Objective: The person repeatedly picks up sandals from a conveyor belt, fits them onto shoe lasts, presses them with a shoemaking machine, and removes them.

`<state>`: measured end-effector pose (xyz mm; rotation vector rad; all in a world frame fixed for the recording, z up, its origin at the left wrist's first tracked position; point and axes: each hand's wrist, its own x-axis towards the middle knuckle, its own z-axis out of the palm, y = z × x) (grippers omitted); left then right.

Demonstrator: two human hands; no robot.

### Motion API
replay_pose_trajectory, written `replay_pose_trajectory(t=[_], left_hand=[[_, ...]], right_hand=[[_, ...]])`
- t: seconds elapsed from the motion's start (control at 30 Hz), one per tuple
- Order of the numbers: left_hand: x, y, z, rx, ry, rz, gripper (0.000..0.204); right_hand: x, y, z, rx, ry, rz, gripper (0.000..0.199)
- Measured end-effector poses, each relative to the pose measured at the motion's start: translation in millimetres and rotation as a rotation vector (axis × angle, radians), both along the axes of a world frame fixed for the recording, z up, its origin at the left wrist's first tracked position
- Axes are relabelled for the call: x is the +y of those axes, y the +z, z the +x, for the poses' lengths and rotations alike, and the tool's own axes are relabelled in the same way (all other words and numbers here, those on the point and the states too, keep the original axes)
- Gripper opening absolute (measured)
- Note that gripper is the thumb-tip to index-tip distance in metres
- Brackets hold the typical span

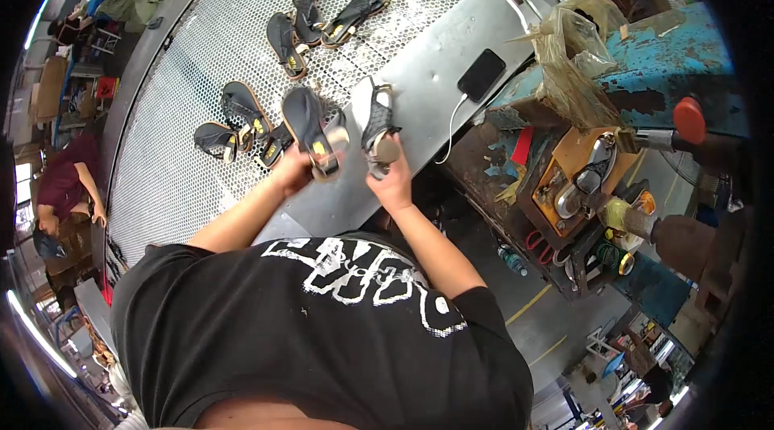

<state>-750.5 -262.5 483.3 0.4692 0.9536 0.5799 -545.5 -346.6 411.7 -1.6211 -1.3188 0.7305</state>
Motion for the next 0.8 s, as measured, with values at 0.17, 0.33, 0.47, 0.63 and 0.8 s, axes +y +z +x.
replay_pose_trajectory(t=[0.17, 0.33, 0.47, 0.63, 0.8], left_hand=[[-22.0, 42.8, 54.1, -0.347, -0.15, -0.244, 0.047], [87.8, -1.7, 128.2, -0.38, 0.24, -0.084, 0.029], [8.0, 32.3, 199.9, -0.135, -0.097, 0.486, 0.04], [-130.5, 35.9, 255.5, -0.276, -0.538, 0.66, 0.043], [-127.2, 60.8, 300.4, -0.422, -1.274, 0.435, 0.059]], right_hand=[[-16.9, 67.5, 21.6, 0.453, -0.066, 0.033, 0.057], [-75.6, 160.5, 70.7, 0.368, 0.104, 0.089, 0.048], [-123.4, 172.5, 88.8, 0.299, -0.001, 0.096, 0.048], [-183.3, 168.9, 101.2, 0.021, -0.486, 0.024, 0.066], [-251.0, 167.2, 120.1, 0.124, -0.721, 0.116, 0.063]])
